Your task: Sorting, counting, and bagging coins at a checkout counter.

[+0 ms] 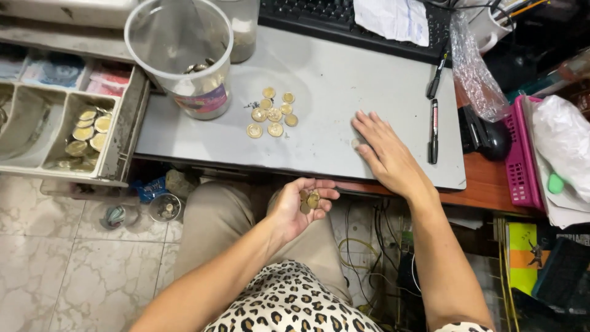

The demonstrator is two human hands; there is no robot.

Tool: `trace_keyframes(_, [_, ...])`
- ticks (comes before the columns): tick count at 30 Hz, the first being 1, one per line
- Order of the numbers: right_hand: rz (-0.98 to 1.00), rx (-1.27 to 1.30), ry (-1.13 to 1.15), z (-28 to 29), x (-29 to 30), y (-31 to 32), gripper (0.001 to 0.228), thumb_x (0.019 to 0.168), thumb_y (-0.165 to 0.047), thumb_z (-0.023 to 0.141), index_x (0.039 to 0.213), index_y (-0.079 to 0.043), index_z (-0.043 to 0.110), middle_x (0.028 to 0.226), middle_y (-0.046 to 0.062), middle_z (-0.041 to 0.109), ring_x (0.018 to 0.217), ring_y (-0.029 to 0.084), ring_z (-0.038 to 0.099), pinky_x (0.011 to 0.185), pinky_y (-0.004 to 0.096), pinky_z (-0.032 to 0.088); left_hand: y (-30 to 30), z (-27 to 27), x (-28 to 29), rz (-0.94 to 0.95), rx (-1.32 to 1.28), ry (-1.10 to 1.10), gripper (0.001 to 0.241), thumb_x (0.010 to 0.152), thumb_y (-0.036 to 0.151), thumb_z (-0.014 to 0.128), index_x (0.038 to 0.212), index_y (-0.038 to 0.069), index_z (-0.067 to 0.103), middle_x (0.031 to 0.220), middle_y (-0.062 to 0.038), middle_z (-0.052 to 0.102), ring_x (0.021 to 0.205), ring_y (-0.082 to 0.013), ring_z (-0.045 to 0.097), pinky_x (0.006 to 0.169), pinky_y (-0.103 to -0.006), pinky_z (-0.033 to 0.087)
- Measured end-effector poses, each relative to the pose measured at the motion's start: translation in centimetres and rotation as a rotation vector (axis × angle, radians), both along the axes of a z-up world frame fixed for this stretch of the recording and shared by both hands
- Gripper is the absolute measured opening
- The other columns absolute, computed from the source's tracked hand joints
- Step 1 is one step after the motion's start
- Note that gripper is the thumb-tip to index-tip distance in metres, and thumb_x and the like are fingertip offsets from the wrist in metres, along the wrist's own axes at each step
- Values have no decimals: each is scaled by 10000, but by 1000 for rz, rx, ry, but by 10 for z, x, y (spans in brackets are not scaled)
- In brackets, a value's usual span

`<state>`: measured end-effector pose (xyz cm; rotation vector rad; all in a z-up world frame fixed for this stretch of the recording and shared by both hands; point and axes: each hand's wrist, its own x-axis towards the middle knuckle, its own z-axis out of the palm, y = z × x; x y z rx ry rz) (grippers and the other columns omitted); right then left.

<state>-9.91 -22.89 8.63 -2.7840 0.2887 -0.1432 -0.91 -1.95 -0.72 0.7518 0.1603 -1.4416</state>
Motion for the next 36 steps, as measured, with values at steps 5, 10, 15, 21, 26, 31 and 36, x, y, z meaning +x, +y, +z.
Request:
trace_keyframes(5, [-38,71,-58,2,-23,14,519,1082,-350,404,1576,-194,428,1649,77,373,1530,326,265,1245,513,195,-11,-18,-9,-7,-37,33,473,993,309,411,1243,-8,656,1021,-196,749,716,-243,720,532,-279,550])
trace_keyframes(10, [-121,183,-249,-2,-27,12,599,1073,-445,392,1581,-129,406,1647,135,360,1538,336,233,1259,538,127,-11,-17,-7,-8,-16,30,475,992,319,420,1233,-3,673,1002,-198,749,712,-263,713,539,-308,548])
trace_keyframes(15, [-56,-96,-202,-17,-25,33,567,1065,-461,450,1551,-171,480,1609,54,453,1535,237,292,1263,500,-6,-7,-3,-3,-12,0,8,459,990,300,424,1223,-15,664,992,-196,744,704,-255,706,536,-300,542])
trace_keyframes(21, [-160,-172,-316,-25,-50,47,494,1059,-332,543,1488,-87,547,1541,115,535,1456,260,438,1272,493,48,-9,-4,-4,-19,6,4,467,991,298,418,1221,-24,665,1005,-212,744,705,-266,718,517,-297,549])
trace_keyframes(26, [-98,-47,-338,-23,-52,76,450,1034,-254,563,1454,-93,571,1518,121,550,1434,279,464,1268,487,137,-10,5,-5,-48,40,-12,465,987,311,430,1205,-26,666,1011,-231,737,660,-268,712,436,-269,498])
trace_keyframes(31, [112,237,-314,-8,-46,93,456,996,-298,557,1438,-194,594,1520,33,555,1438,214,468,1283,485,92,-12,-23,-5,11,129,74,378,967,339,530,1106,9,652,842,-160,662,506,-216,569,321,-212,307])
trace_keyframes(36, [-213,-47,-281,-3,-50,37,739,960,-428,706,1485,49,500,1483,294,524,1408,455,444,1222,623,158,-5,-11,-2,44,80,81,439,971,335,464,1095,-13,703,789,-198,682,472,-89,387,327,-125,208])
